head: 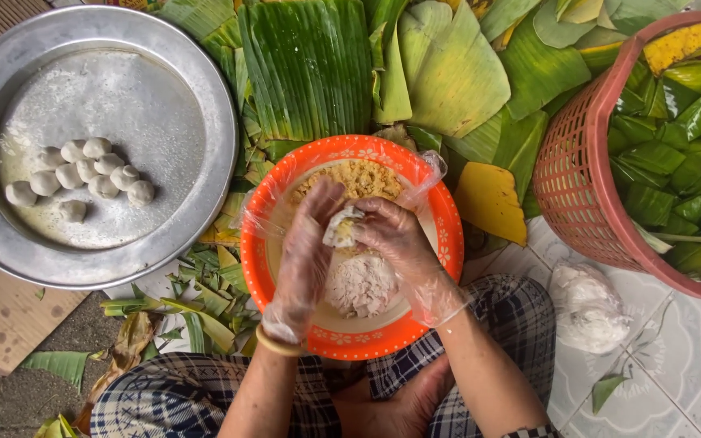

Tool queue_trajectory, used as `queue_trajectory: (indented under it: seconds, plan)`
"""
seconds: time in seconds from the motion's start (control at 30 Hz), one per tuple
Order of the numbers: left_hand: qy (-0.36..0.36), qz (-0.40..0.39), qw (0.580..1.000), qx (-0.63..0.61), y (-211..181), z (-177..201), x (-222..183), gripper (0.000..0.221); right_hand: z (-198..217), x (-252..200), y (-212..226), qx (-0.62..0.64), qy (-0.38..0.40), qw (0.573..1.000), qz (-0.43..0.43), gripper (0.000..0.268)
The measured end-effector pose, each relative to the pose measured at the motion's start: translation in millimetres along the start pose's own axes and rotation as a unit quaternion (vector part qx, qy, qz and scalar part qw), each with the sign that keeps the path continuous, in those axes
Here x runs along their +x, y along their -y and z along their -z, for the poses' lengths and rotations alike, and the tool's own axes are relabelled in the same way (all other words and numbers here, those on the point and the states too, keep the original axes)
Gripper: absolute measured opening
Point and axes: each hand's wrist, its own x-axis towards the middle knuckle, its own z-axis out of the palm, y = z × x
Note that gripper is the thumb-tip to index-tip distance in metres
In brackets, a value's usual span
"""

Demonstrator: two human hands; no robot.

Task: Forming small dough balls filled with mung bean paste on a floor covered with banana leaves.

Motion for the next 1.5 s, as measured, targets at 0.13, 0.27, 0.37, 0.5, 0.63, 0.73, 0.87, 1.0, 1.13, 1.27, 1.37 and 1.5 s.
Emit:
queue_trajectory:
  seconds: [0.13, 0.27, 0.37, 0.5, 0.63, 0.73, 0.87, 1.0, 1.13, 1.27, 1.37, 1.5]
  plan:
    - [-0.027, 0.007, 0.986, -0.163, 53.8, 10.0, 12.8, 0.065, -6.8, 9.8, -11.7, -0.068, -0.022, 0.997, 0.040, 0.032]
    - [-0.092, 0.034, 0.962, -0.256, 65.8, 12.3, 10.4, 0.040, 3.2, 16.7, -46.7, -0.044, -0.065, 0.997, 0.022, 0.033]
    - [-0.080, 0.002, 0.967, -0.244, 69.4, 5.5, 11.6, 0.037, -3.1, 15.1, -32.6, -0.126, -0.062, 0.986, 0.093, 0.023]
    - [-0.095, -0.024, 0.970, -0.221, 68.6, 6.2, 11.0, 0.029, -4.6, 20.4, -41.0, -0.353, -0.085, 0.886, 0.289, 0.018]
    - [-0.122, -0.004, 0.957, -0.263, 39.9, 2.3, 8.5, 0.025, -19.1, 6.3, -15.2, -0.201, -0.046, 0.960, 0.191, 0.028]
    - [-0.141, -0.007, 0.951, -0.277, 66.1, 8.5, 9.3, 0.021, -15.9, 8.0, -26.4, -0.230, -0.052, 0.948, 0.215, 0.019]
    - [-0.169, -0.005, 0.944, -0.283, 92.9, 21.9, 9.6, 0.018, -28.6, 3.2, -24.6, -0.303, -0.045, 0.913, 0.270, 0.010]
    - [-0.034, 0.036, 0.953, -0.300, 58.7, 21.1, 4.8, 0.047, -9.6, 8.6, -28.6, -0.277, -0.013, 0.932, 0.235, 0.033]
    - [-0.053, 0.082, 0.955, -0.280, 65.3, 18.8, 4.0, 0.059, -10.4, 2.8, -28.1, -0.276, -0.063, 0.938, 0.199, 0.043]
    - [-0.161, 0.083, 0.971, -0.157, 71.5, 23.3, 6.4, 0.033, -11.5, 4.5, -38.2, -0.276, -0.072, 0.922, 0.260, 0.022]
    - [-0.152, 0.104, 0.958, -0.222, 36.9, 19.2, 5.7, 0.032, -6.1, 5.4, -11.4, -0.131, 0.013, 0.984, 0.122, 0.054]
    - [-0.146, 0.105, 0.941, -0.285, 56.0, 22.9, 5.6, 0.035, 5.5, 4.9, -21.6, -0.149, -0.012, 0.983, 0.103, 0.041]
